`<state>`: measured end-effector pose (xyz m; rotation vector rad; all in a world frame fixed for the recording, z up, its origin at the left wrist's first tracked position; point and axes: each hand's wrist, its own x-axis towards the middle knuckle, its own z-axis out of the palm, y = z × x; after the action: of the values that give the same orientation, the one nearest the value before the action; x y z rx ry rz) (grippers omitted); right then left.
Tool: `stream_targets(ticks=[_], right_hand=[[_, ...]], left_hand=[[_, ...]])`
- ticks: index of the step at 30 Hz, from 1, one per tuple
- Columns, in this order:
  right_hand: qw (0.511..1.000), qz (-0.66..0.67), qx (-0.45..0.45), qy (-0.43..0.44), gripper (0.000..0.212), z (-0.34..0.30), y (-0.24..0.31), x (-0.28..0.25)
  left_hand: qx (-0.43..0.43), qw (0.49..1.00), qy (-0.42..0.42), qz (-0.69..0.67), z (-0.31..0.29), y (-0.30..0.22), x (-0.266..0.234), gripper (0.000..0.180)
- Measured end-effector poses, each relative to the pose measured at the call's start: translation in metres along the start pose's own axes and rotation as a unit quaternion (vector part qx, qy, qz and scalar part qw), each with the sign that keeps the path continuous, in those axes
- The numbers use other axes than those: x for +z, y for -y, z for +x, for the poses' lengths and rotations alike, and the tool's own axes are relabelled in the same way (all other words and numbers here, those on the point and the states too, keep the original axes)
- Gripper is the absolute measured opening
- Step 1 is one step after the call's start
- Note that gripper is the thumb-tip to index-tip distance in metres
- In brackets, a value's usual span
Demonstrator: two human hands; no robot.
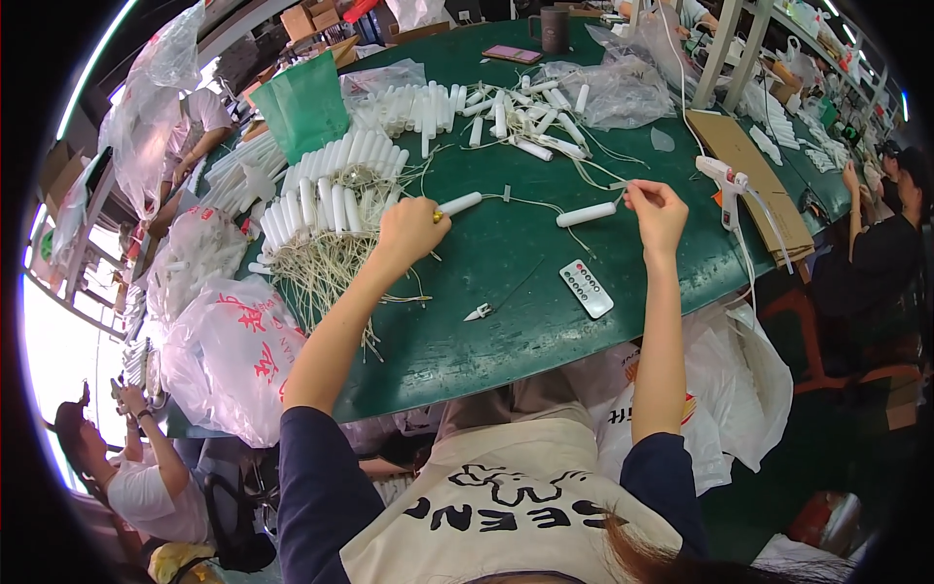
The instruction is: Assembling small components by inserting wires into white tubes and attaching pink parts at a factory workbench.
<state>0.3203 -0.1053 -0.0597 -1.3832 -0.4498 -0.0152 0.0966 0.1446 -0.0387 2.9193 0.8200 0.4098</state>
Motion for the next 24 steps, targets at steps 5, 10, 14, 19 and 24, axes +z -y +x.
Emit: stream_targets(ticks=[5, 10, 14, 19, 24], right_hand=[[0.996, -0.067, 0.011, -0.057, 0.011, 0.006, -0.033, -0.016], [0.969, -0.241, -0.029, -0.04, 0.016, -0.006, -0.037, -0.022], [0.933, -0.285, -0.205, -0.075, 0.029, -0.036, 0.024, -0.003], [0.803, -0.288, -0.522, 0.015, 0.036, -0.106, 0.117, 0.005], [0.747, -0.336, -0.56, 0.126, 0.034, -0.145, 0.132, -0.003]], left_hand=[[-0.034, 0.982, -0.094, -0.158, 0.009, -0.001, -0.046, 0.034], [-0.033, 0.923, -0.146, -0.355, -0.004, -0.017, -0.103, 0.036], [0.036, 0.938, -0.147, -0.311, -0.048, -0.047, -0.124, 0.032], [0.191, 0.955, -0.098, -0.206, -0.101, -0.083, -0.14, 0.021], [0.28, 0.933, -0.04, -0.222, -0.127, -0.1, -0.145, 0.019]])
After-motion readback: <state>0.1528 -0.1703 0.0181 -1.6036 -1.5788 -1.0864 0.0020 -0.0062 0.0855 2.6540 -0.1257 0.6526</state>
